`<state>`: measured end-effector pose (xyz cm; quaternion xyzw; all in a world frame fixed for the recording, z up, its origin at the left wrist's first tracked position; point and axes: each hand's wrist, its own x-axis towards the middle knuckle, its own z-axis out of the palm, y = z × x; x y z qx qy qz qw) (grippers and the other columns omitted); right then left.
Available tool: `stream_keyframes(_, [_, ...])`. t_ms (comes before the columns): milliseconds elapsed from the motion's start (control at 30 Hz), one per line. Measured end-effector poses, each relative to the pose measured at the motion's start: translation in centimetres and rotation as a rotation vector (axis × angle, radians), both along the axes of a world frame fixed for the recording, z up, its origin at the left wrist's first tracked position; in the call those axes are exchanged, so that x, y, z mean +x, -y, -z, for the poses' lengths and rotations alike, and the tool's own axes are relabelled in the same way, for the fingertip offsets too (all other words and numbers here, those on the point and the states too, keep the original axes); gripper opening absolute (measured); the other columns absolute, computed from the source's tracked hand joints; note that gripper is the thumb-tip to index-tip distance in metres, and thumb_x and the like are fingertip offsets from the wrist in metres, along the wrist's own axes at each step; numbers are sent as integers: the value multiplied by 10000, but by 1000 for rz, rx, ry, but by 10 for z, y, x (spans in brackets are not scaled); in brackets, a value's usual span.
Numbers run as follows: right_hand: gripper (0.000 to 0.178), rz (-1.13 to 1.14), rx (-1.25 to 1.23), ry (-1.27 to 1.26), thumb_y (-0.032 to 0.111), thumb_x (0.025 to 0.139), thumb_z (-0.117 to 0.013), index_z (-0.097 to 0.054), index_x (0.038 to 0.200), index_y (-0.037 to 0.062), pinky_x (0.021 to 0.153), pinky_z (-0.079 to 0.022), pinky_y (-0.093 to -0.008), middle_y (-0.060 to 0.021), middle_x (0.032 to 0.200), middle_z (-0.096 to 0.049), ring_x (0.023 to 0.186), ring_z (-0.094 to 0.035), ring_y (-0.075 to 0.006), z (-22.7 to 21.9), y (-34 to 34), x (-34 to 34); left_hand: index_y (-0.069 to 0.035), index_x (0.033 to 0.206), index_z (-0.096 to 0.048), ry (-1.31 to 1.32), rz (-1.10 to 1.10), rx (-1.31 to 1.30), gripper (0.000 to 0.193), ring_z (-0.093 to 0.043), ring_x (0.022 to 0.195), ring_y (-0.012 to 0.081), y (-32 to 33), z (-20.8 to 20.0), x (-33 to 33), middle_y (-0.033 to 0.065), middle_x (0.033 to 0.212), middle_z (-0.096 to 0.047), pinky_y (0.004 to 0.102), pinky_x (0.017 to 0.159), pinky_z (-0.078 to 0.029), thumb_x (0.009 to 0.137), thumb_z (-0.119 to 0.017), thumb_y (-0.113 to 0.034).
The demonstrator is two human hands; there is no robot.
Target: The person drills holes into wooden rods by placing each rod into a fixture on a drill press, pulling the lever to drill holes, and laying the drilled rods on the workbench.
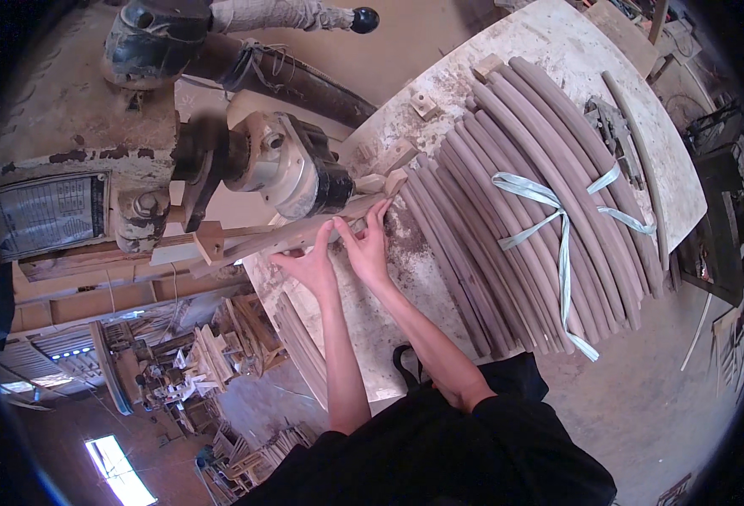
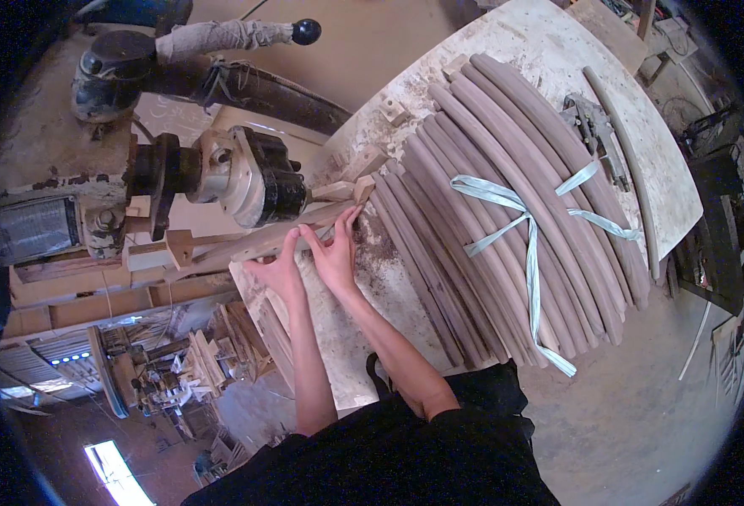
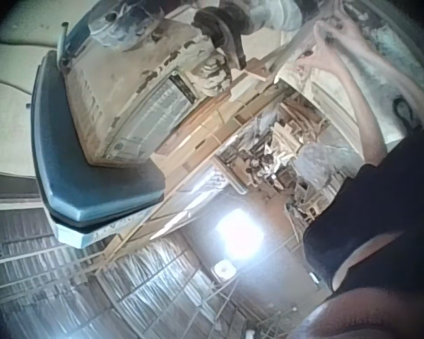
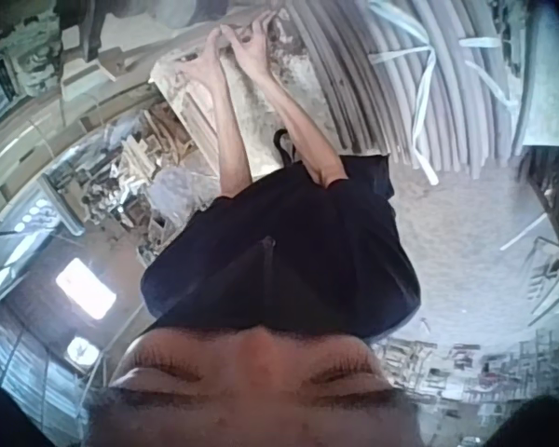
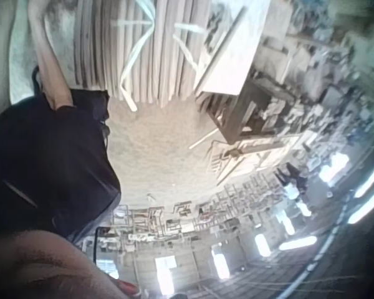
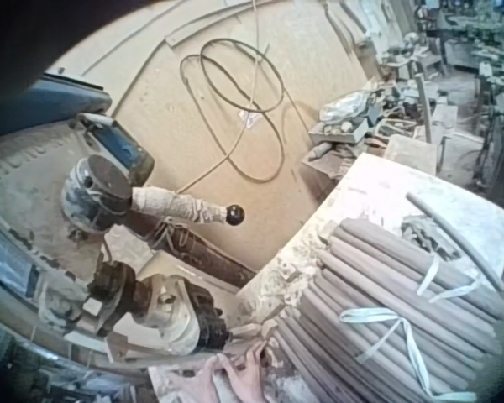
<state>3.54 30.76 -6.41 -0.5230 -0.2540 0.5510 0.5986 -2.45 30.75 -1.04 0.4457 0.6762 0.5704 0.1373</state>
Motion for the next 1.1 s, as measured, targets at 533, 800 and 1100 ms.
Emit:
stream_keyframes(533, [719,-115,-3,208,332,1013,-394,-87,1540,-49,876,-505,-314,-245,1629,-10,998,-642,-221,55,0,-8,149,1462,-22,142,-132,-57,1280,-429,1276,283,-6,37,34,285,1432,-341,375,1118,-331,620,-940,-145])
stream_keyframes(800, [771,-223,-19,-142,348,983,-402,-81,1518,-104,1176,-256,-358,-280,1613,48,1514,-80,-340,24,0,13,182,1459,92,-262,-339,-173,1531,-139,1471,424,-10,57,24,380,1544,-93,445,1214,-131,519,-978,-380])
stream_keyframes(1100, [434,-294,45,-59,322,1048,-403,-656,1121,-23,463,-399,-225,-61,780,-699,551,-562,-97,-82,-54,167,214,1450,24,-229,-347,-162,1530,-133,1465,464,-5,46,17,410,1530,-93,453,1216,-141,502,-965,-467])
